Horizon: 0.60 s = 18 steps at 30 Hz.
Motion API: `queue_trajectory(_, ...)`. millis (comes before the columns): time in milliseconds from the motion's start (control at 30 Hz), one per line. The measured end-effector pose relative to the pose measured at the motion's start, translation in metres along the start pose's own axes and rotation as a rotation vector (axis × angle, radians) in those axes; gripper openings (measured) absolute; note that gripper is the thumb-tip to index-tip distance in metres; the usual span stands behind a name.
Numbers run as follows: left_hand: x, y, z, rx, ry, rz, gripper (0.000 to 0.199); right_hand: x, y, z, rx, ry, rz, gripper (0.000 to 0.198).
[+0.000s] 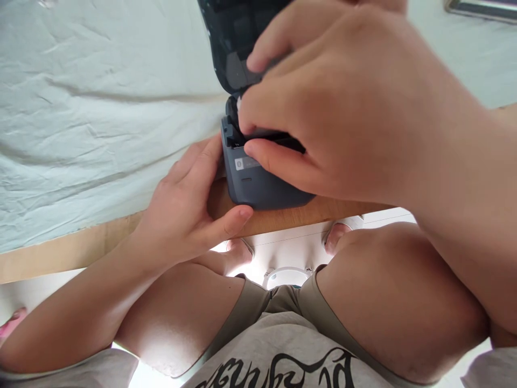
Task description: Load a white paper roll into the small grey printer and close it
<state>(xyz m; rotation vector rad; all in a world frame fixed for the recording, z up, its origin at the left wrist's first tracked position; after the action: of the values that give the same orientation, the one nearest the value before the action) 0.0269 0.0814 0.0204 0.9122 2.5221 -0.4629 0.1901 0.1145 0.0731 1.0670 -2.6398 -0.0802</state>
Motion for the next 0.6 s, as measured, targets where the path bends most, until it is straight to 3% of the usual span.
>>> queue_trajectory(133,-0.001,0.0,-0.001,-0.004,0.006,-0.01,0.092,0.011,0.003,0.013,0.121,-0.078,-0.033,0.056)
queue_trajectory(367,-0.001,0.0,0.001,0.003,0.003,-0.017,0.09,-0.008,0.001,0.004,0.134,-0.08,0.099,0.083)
queue_trajectory(600,-0.002,0.0,0.0,0.011,0.003,-0.026,0.087,-0.011,-0.003,0.015,0.16,-0.122,0.128,0.088)
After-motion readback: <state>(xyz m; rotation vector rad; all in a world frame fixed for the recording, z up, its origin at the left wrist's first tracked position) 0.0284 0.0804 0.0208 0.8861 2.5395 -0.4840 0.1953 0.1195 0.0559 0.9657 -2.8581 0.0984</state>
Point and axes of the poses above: each hand's wrist, its own y-axis towards the middle knuckle, its own z-axis out of the palm, x = y × z, the point moved 8 cm from there along y, towards the middle knuckle, and after that the axes turned 13 degrees about x, right-handed, at the moved point
